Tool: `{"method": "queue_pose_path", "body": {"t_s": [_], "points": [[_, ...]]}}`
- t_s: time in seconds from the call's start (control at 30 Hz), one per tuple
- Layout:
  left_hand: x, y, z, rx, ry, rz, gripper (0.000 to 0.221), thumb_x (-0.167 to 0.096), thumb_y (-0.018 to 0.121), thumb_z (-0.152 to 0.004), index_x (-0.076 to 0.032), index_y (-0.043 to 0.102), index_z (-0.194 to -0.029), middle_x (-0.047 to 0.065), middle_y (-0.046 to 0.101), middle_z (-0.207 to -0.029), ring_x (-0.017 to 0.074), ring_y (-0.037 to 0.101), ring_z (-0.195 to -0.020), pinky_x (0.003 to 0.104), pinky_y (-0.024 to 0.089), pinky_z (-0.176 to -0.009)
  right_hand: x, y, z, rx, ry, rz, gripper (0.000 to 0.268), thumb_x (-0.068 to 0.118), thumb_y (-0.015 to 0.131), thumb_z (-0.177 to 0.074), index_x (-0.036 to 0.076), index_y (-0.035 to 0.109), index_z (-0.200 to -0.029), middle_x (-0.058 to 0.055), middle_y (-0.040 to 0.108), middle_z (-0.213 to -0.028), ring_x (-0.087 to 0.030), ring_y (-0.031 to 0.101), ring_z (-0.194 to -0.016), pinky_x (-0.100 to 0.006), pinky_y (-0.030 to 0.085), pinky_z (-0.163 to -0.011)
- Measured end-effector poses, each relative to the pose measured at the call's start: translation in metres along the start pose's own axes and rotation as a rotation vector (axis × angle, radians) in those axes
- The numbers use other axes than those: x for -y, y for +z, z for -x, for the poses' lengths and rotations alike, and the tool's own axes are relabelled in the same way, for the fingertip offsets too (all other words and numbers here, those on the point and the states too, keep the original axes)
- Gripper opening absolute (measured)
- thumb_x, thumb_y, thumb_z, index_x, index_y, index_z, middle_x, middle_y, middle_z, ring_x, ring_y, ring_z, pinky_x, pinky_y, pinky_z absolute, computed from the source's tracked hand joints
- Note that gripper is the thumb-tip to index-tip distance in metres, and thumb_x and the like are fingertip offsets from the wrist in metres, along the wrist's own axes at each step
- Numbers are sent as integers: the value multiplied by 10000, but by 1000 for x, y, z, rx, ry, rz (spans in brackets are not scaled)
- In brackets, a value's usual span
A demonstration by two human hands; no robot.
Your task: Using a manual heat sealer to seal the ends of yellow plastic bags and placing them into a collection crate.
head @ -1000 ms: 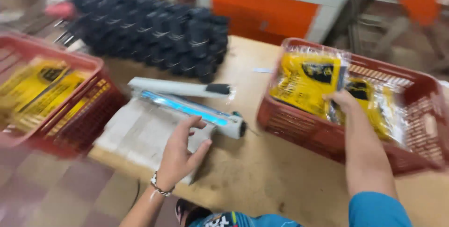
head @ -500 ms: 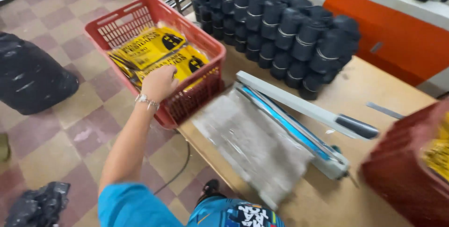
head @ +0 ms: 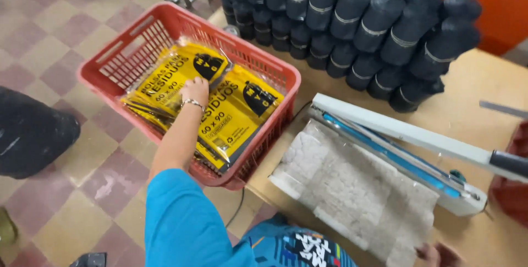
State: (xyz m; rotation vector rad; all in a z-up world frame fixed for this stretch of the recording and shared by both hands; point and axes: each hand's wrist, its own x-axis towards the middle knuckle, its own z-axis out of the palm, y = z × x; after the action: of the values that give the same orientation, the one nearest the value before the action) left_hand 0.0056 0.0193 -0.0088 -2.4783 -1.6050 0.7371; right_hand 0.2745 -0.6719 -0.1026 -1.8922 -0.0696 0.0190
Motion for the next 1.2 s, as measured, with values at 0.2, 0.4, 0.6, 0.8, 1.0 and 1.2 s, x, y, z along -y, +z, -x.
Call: {"method": "queue_pose_path", "body": {"t_s": [0.2,0.4,0.6,0.8,1.0,1.2], "points": [[6,27,-64,-198,-35,24,178,-104,521,-984,-45,615,-1124,146,669,-1020,305,677,-888,388,608,-616,87,58,48,124,-75,51,107,35,631,-1041,-3,619,-1141,-175,658,-906,-248,671,-787,-277,525,-787],[43,-36,-29,-355,-77,536,166,-92,509,-980,-6,652,-978,164,694,-897,312,682,-798,433,598,-671,87,65,40,270,-106,1,77,31,649,-977,-28,659,-1027,-161,678,-866,-235,695,-751,-282,555,-749],[57,-98,72,-557,132,1245,171,-125,527,-987,-32,638,-1079,73,677,-947,149,643,-764,259,568,-617,124,62,24,564,-119,31,97,85,658,-916,8,689,-966,-123,729,-830,-200,745,-764,-286,579,-747],[-18,-163,258,-880,614,1482,313,16,538,-996,50,440,-1291,208,610,-1187,237,569,-1117,397,482,-957,172,70,6,877,-261,-128,192,139,663,-894,38,705,-1052,-120,751,-926,-206,749,-846,-356,591,-804],[-190,-128,363,-862,608,655,379,-123,602,-916,-74,618,-1291,194,711,-955,379,695,-858,515,549,-677,159,101,-27,1135,-117,-700,836,441,732,-824,69,372,-1480,-167,527,-1443,-327,563,-1267,-530,532,-953],[-364,1,366,-392,911,417,484,-306,537,-927,-180,484,-1391,68,679,-1005,235,679,-909,369,548,-761,93,96,-67,782,253,-546,708,434,697,-914,27,442,-1434,-199,546,-1356,-361,577,-1188,-558,524,-913]]}}
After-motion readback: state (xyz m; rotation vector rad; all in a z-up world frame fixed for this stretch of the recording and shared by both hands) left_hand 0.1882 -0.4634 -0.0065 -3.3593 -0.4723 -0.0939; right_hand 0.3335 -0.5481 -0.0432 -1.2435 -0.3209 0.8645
